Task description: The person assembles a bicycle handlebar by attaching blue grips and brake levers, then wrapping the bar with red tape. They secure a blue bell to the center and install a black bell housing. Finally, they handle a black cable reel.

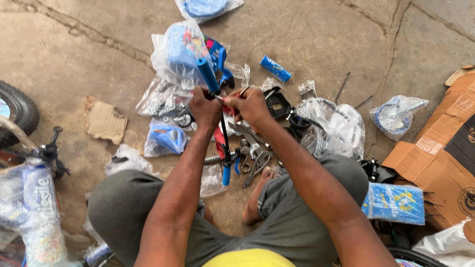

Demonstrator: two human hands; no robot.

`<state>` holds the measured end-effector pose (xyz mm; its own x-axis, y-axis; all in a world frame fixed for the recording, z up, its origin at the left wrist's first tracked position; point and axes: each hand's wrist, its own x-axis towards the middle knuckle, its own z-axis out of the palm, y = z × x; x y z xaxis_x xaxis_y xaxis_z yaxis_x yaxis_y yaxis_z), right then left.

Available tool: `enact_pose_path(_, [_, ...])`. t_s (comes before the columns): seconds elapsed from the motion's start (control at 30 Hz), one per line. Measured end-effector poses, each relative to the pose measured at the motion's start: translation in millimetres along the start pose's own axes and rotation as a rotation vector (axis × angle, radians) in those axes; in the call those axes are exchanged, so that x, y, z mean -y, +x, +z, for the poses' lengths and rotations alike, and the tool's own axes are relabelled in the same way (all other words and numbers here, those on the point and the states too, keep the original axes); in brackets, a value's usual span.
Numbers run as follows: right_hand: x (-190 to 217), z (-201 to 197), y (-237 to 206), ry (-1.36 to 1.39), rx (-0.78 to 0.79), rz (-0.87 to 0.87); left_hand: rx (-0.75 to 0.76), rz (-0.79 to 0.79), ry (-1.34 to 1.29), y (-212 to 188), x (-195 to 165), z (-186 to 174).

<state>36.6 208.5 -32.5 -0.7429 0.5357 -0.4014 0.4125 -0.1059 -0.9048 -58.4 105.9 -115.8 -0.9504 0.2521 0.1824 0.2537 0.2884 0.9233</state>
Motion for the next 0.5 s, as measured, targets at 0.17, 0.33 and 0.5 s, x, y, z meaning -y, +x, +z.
enact_pose_path(0.17, [8.8, 5.9, 0.9, 0.161, 0.011, -0.012, -0.009, -0.054, -0.038, 3.6, -1.3, -1.2])
enact_pose_path(0.33, [21.6, 1.3, -40.0, -0.343, -0.185, -0.136, -0.034, -0.014, -0.013, 4.5, -3.0, -6.2])
enact_pose_path(0.5, [39.5, -4.2, -68.8, -1.312, -0.426, -1.327, -0.017, -0.048, -0.065, 2.5, -4.0, -7.9])
